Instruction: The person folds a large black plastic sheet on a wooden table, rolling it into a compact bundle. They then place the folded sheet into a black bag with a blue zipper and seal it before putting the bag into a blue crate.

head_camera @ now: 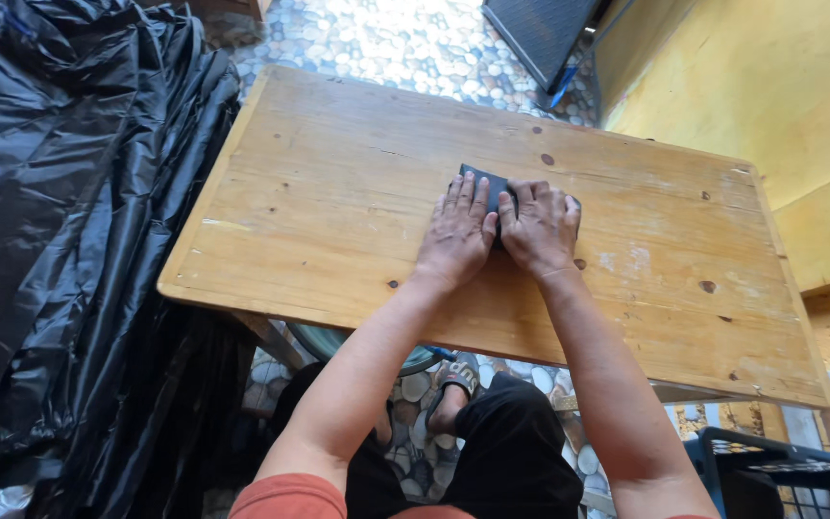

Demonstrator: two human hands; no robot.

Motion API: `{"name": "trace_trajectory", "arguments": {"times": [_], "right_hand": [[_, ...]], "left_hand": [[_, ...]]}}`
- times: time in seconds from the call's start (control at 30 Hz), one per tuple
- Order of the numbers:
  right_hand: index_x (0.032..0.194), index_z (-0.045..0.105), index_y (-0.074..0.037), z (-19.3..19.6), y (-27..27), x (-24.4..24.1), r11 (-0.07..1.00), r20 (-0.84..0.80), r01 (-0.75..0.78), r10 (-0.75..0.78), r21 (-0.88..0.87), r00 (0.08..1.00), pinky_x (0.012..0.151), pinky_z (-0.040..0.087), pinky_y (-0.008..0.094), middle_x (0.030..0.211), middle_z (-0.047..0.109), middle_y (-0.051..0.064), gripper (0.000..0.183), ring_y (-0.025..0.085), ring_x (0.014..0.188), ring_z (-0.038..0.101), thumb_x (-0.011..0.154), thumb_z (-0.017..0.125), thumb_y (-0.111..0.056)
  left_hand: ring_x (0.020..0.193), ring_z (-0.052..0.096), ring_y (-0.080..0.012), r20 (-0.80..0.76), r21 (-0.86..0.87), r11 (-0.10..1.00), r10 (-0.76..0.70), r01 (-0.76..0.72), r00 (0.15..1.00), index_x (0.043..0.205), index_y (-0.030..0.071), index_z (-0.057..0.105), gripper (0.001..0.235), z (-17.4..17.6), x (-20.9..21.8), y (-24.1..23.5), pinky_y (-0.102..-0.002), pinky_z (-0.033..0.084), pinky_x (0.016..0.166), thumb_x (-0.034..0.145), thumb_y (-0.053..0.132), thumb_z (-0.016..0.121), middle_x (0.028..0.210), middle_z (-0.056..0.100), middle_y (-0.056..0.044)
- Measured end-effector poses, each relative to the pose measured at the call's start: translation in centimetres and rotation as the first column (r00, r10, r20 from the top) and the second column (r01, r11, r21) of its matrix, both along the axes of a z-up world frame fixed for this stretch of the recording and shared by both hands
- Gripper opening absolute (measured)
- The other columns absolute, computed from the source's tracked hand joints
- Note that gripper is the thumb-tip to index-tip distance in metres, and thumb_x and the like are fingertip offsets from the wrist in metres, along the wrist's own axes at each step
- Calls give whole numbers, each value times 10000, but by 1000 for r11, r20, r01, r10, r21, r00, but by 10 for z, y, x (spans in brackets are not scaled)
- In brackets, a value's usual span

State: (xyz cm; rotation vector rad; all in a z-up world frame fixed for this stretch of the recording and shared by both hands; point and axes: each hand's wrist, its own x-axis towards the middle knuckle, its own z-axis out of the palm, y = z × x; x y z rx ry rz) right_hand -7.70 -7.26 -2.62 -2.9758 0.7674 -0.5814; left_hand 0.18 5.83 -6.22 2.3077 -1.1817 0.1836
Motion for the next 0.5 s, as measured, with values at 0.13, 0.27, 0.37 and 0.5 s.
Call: {"name": "trace_trajectory", "arguments": {"times": [0.13,0.27,0.37,0.5], "right_hand": [[1476,581,-320,12,19,-12,1000,-10,-20,20,-23,1000,1138,253,699,1460,586,107,527,401,1416,467,1103,324,-590],[1476,605,-318,8,13,-8,999,-16,-26,26,-21,1000,1124,255,721,1455,618,139,617,445,1402,491,1063,374,-714],[1452,650,-296,3,6,-11,993,22,-78,81,-89,996,1083,301,687,1388,664,161,538,445,1330,557,1084,463,-641],[1479,643,-303,-3,-7,-4,984,-59,-63,54,-164,997,1006,316,583,1449,653,63,671,351,1271,571,1053,351,-731]], "left_hand": [[1590,219,-369,-72,2,1000,-9,9,997,1622,60,296,679,-2,-1,3,-546,282,1250,1044,415,323,1694,271,-214],[1617,148,-359,-182,-14,998,-65,63,981,1645,63,222,737,-18,12,-11,-566,272,1264,977,355,334,1731,171,-196],[1628,100,-356,-198,31,998,-41,48,979,1648,51,203,780,-18,11,-18,-556,205,1296,949,376,325,1736,136,-209],[1626,97,-322,-235,-210,977,-74,23,969,1610,31,247,864,-36,16,-35,-464,76,1316,922,533,395,1717,158,-225]]}}
